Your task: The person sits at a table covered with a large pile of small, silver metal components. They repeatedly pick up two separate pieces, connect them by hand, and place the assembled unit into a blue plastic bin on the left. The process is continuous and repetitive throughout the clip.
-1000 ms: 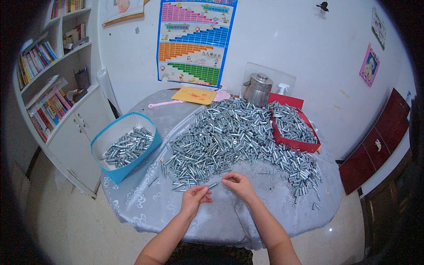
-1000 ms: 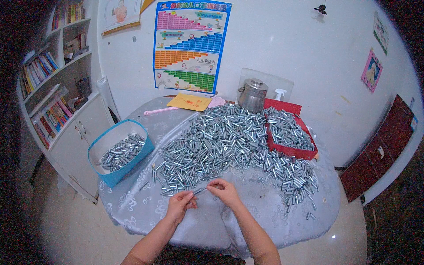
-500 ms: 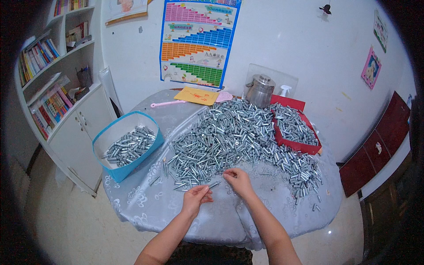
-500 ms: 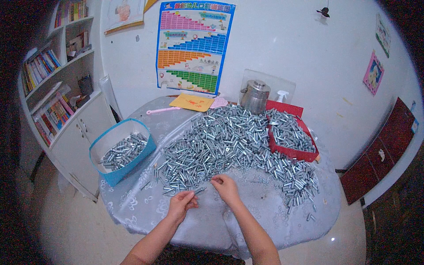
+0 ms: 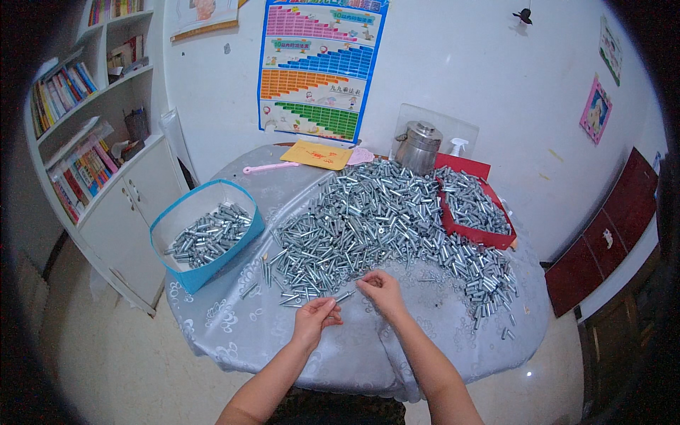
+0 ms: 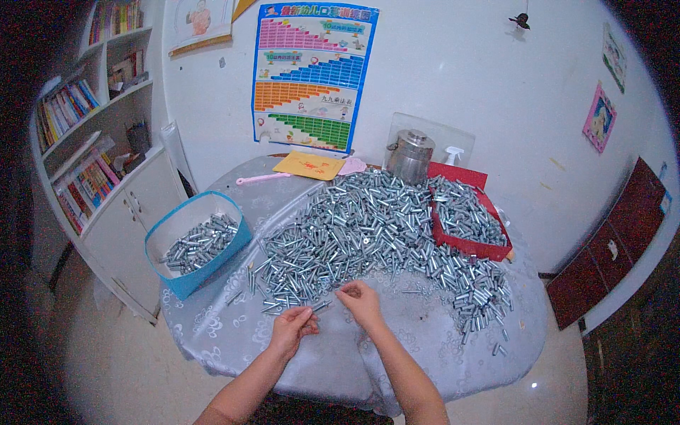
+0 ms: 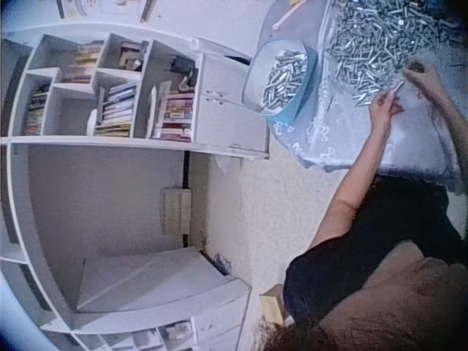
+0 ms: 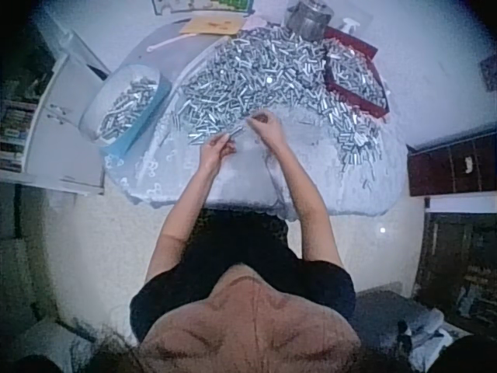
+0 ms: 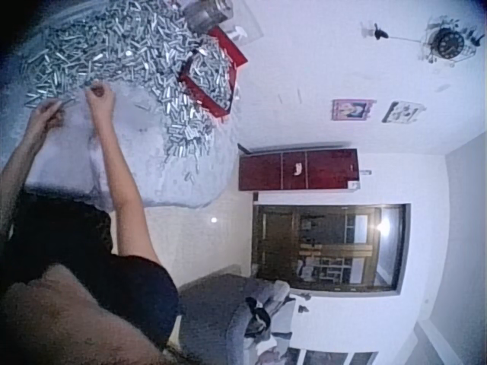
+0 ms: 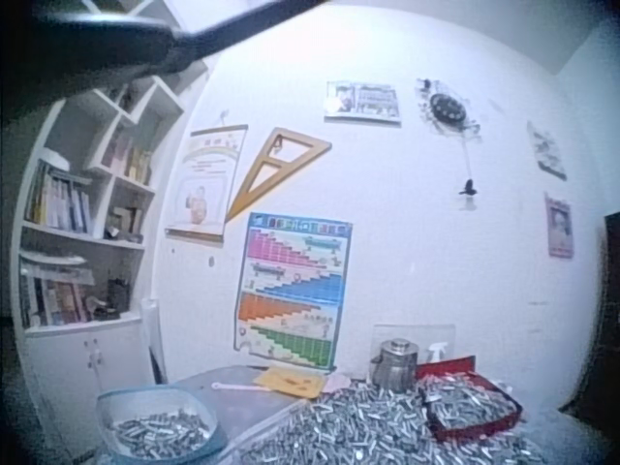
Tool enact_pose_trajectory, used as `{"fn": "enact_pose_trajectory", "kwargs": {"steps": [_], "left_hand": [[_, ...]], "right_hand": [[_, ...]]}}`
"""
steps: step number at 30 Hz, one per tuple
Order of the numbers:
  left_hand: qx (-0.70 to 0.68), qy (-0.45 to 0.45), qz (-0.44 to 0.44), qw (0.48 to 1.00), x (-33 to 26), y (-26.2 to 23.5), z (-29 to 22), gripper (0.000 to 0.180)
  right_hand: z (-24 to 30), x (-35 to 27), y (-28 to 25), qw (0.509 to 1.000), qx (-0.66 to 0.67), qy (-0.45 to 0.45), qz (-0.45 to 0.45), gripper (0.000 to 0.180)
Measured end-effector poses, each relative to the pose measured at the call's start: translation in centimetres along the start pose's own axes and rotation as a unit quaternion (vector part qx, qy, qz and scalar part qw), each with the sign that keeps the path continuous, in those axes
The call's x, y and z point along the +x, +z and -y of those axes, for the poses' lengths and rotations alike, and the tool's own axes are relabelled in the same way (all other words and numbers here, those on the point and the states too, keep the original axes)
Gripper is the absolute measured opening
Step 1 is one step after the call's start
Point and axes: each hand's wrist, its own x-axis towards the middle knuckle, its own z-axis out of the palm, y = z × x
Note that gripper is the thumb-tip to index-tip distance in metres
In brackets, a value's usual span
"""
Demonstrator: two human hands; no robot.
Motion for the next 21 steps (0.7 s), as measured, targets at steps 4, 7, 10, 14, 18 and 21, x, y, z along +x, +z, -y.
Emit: {"fn": "enact_pose_trajectory", "kwargs": {"steps": [4, 7, 10, 14, 18, 21], "left_hand": [[0.005, -0.002, -0.016, 1.0, 0.0, -0.2, 0.0, 0.014], [0.014, 0.001, -0.01, 1.0, 0.0, 0.0, 0.0, 0.013], [0.023, 0.005, -0.005, 1.0, 0.0, 0.0, 0.0, 0.013], [0.028, 0.002, -0.001, 1.0, 0.1, -0.2, 0.2, 0.013], [0.039, 0.007, 0.003, 0.999, -0.1, -0.1, 0.1, 0.013], [0.07, 0.015, 0.014, 0.997, -0.2, 0.3, 0.3, 0.014]], "right_hand": [[1.6, -1.6, -0.3, 0.992, 0.109, -0.006, 0.06, 0.014], [1.3, -2.3, 0.0, 0.982, 0.167, -0.044, 0.078, 0.016], [0.8, -2.3, 0.2, 0.979, 0.175, -0.048, 0.089, 0.018], [1.4, -2.7, 0.4, 0.985, 0.156, -0.007, 0.08, 0.018], [1.9, -3.0, 0.4, 0.99, 0.113, 0.009, 0.079, 0.014], [-0.7, -2.4, -0.4, 0.996, -0.03, 0.025, 0.082, 0.008]]}}
